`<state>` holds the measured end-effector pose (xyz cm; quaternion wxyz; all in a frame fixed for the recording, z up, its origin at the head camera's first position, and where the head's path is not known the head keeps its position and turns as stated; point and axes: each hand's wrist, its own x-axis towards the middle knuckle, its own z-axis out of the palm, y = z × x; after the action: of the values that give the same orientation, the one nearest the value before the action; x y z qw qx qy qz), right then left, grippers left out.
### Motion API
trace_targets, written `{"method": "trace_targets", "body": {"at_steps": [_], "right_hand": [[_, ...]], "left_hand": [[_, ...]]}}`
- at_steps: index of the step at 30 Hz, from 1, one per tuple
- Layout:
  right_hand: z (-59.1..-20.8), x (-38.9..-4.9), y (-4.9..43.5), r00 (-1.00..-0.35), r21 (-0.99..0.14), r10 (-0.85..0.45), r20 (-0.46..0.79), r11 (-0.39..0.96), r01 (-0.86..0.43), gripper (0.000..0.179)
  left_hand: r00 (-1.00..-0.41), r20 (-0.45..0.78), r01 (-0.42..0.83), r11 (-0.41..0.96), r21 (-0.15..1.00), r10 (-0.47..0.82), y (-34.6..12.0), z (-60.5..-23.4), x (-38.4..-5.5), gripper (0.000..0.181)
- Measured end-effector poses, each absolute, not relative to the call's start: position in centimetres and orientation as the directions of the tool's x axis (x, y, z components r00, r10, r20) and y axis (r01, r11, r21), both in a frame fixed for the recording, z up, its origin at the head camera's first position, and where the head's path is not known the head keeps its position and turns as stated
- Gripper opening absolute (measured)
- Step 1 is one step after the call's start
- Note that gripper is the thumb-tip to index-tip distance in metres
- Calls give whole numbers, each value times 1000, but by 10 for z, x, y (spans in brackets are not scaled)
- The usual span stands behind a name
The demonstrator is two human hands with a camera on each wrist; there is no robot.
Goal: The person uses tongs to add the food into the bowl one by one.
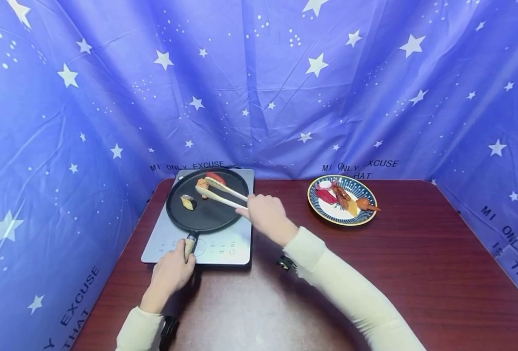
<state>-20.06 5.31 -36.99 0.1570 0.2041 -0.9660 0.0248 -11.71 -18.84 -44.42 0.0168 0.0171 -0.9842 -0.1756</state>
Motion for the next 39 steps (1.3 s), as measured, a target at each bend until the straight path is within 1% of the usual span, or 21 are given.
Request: {"method": "trace_targets", "body": {"at_steps": [3, 7, 12, 16, 19, 23, 25, 28, 32, 39], "right_hand": [[-371, -203, 77, -855, 13, -371, 363, 919, -393, 49], [-371, -203, 110, -848, 6, -356, 392, 923, -385, 48], [-368, -199, 152, -860, -50, -287, 422, 940, -338, 47], [-370, -198, 185, -851, -37, -245, 464, 955, -295, 45], [-372, -199, 207, -886, -60, -203, 417, 966, -250, 44], [-375, -199, 232, -949, -123, -135, 285, 977, -176, 45], [-377, -199, 243, -966, -142, -110, 234, 979, -146, 46], [-380, -198, 258, -977, -162, -86, 195, 980, -118, 49], [-385, -196, 276, -984, -185, -45, 173, 980, -77, 52], [-389, -194, 300, -994, -186, -11, 112, 982, -32, 53]], "left_hand": [[-999, 26, -28, 937, 350, -39, -189, -444, -117, 38], [-999, 22, -31, 937, 349, -42, -190, -444, -117, 40], [-999, 16, -35, 935, 353, -43, -191, -443, -116, 41], [-999, 11, -35, 934, 355, -41, -190, -442, -116, 41], [-999, 12, -34, 935, 354, -41, -189, -441, -115, 41], [-999, 12, -31, 936, 351, -38, -189, -441, -115, 41], [-999, 5, -33, 936, 351, -37, -189, -442, -115, 41], [-999, -2, -39, 935, 353, -41, -189, -442, -114, 41], [-999, -3, -41, 934, 355, -42, -190, -442, -114, 41], [-999, 2, -38, 934, 356, -41, -189, -443, -115, 39]]}}
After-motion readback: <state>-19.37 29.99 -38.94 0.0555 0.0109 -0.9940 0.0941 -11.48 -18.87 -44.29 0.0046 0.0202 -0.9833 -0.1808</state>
